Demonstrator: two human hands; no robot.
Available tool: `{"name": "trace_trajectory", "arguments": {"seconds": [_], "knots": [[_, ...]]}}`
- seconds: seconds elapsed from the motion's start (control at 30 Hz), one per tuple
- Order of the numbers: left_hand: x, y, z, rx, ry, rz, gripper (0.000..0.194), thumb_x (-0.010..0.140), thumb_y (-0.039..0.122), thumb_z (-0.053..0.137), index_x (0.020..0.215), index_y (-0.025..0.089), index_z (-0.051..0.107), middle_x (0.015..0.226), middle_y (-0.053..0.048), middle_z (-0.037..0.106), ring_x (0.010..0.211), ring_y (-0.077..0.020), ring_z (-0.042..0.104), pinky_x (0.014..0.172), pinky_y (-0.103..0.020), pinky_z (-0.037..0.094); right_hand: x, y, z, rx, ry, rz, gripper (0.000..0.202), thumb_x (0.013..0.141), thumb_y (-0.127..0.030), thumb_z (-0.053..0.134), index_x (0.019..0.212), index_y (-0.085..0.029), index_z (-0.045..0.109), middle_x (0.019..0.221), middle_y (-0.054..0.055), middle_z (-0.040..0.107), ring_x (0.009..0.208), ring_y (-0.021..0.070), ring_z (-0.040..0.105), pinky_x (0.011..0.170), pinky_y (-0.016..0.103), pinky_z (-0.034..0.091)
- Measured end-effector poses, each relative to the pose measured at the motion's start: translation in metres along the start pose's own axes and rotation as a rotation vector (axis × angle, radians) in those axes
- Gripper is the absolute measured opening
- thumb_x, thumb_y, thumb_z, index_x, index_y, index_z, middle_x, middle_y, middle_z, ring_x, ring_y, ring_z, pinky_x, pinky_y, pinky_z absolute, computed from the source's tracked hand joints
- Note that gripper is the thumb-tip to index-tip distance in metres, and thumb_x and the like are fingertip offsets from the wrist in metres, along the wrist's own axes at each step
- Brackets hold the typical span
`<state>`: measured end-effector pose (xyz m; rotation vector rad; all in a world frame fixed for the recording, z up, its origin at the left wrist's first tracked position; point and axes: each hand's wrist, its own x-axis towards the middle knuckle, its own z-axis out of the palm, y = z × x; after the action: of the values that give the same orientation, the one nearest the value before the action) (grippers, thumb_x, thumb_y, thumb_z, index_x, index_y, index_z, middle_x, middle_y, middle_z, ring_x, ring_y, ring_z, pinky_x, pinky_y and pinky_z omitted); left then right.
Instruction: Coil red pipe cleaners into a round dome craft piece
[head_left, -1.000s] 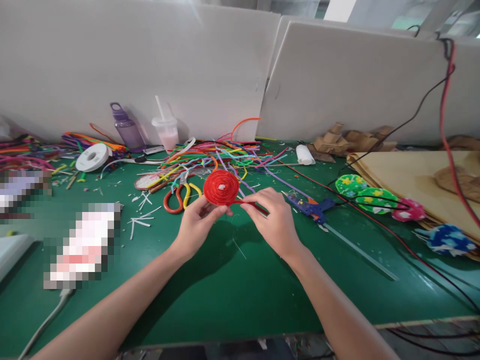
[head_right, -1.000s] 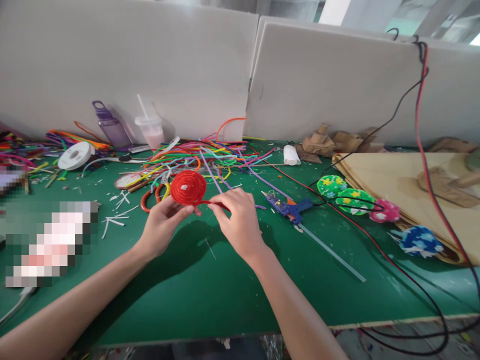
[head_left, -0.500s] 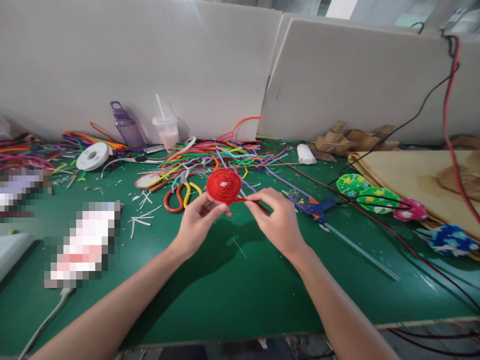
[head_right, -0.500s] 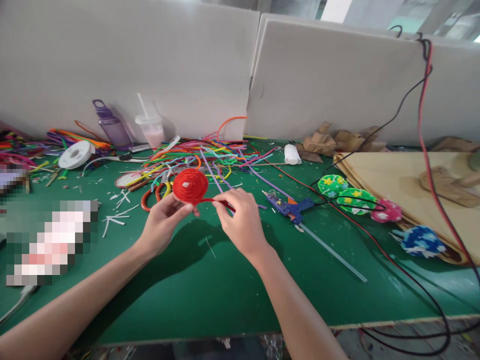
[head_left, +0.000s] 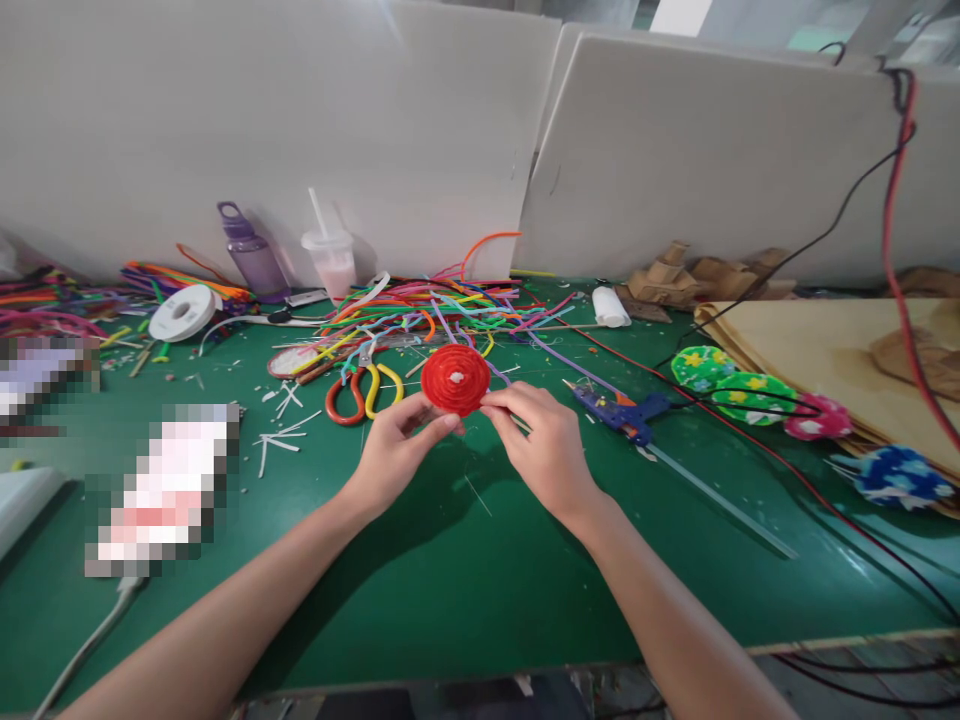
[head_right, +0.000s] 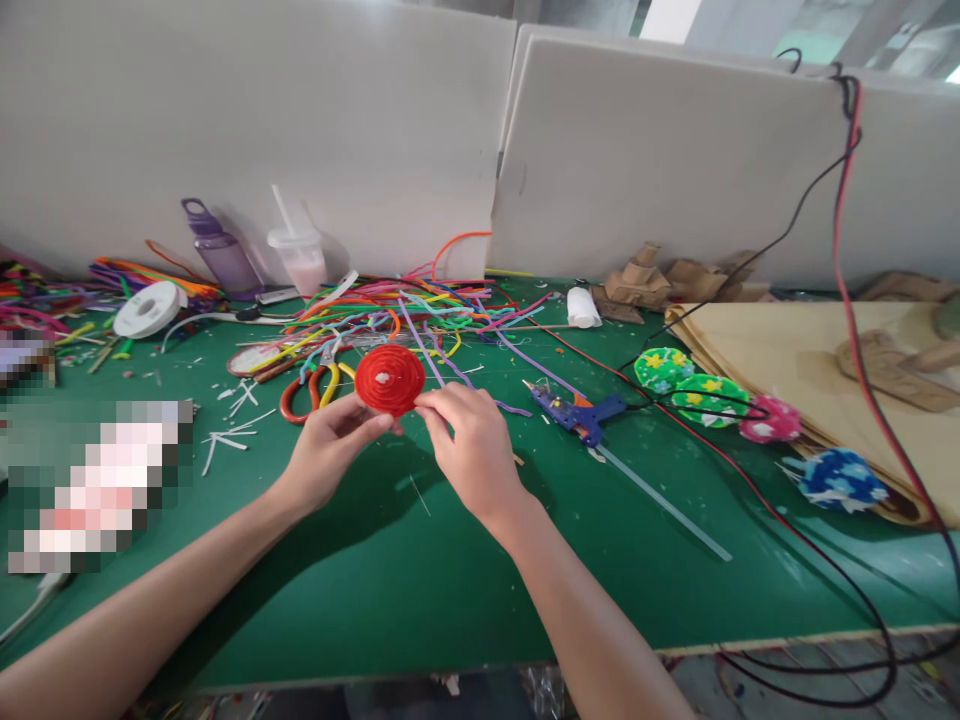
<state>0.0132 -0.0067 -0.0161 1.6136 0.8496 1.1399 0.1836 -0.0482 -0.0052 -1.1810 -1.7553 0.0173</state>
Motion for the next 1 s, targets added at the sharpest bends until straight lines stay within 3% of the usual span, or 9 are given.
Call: {"name": "trace_trajectory", "arguments": {"seconds": [0.3,0.43,0.57,0.77,1.0], "knots": [[0.0,-0.002,0.001,-0.029,0.013,0.01,0.019,0.076,0.035,0.07,0.084,0.017,0.068,0.077,-0.002,0.07,0.075,-0.0161,0.063,0.075,-0.028,0.049,0.0,-0.002,0.002,0.056,-0.015,0.018,0.018,0.089,-0.011,0.049,0.085,-0.019,0.064,0.083,0.005,0.069,0.078,0.0163,0.064,0.071,0.029,0.05],[0.0,-0.001,0.002,-0.081,0.015,-0.02,0.021,0.076,0.034,0.071,0.087,0.017,0.067,0.076,-0.002,0.069,0.074,-0.0154,0.063,0.074,-0.027,0.049,-0.001,-0.005,0.004,0.094,0.036,0.128,0.009,0.087,-0.015,0.054,0.089,-0.017,0.063,0.082,0.005,0.069,0.072,0.0156,0.064,0.066,0.027,0.049],[0.0,0.0,0.004,-0.169,0.005,-0.027,0.024,0.074,0.032,0.072,0.092,0.016,0.067,0.079,-0.002,0.069,0.073,-0.015,0.063,0.074,-0.028,0.05,0.0,-0.009,0.004,0.137,0.042,0.217,0.005,0.082,-0.021,0.062,0.078,-0.018,0.063,0.074,0.002,0.067,0.062,0.0138,0.059,0.058,0.026,0.046],[-0.001,0.002,0.007,-0.225,-0.025,-0.032,0.024,0.072,0.029,0.075,0.091,0.017,0.067,0.08,-0.002,0.07,0.072,-0.0148,0.064,0.074,-0.028,0.052,-0.001,-0.011,0.005,0.116,0.069,0.237,0.013,0.078,-0.026,0.069,0.07,-0.019,0.061,0.07,0.0,0.066,0.062,0.0137,0.057,0.06,0.026,0.045],[-0.002,-0.001,0.007,-0.132,0.0,0.041,0.023,0.071,0.033,0.075,0.086,0.017,0.069,0.083,-0.003,0.072,0.076,-0.0178,0.066,0.077,-0.032,0.054,0.001,-0.015,0.003,0.283,-0.023,0.354,0.011,0.079,-0.026,0.065,0.071,-0.021,0.071,0.069,0.001,0.072,0.061,0.016,0.063,0.058,0.027,0.048]]}}
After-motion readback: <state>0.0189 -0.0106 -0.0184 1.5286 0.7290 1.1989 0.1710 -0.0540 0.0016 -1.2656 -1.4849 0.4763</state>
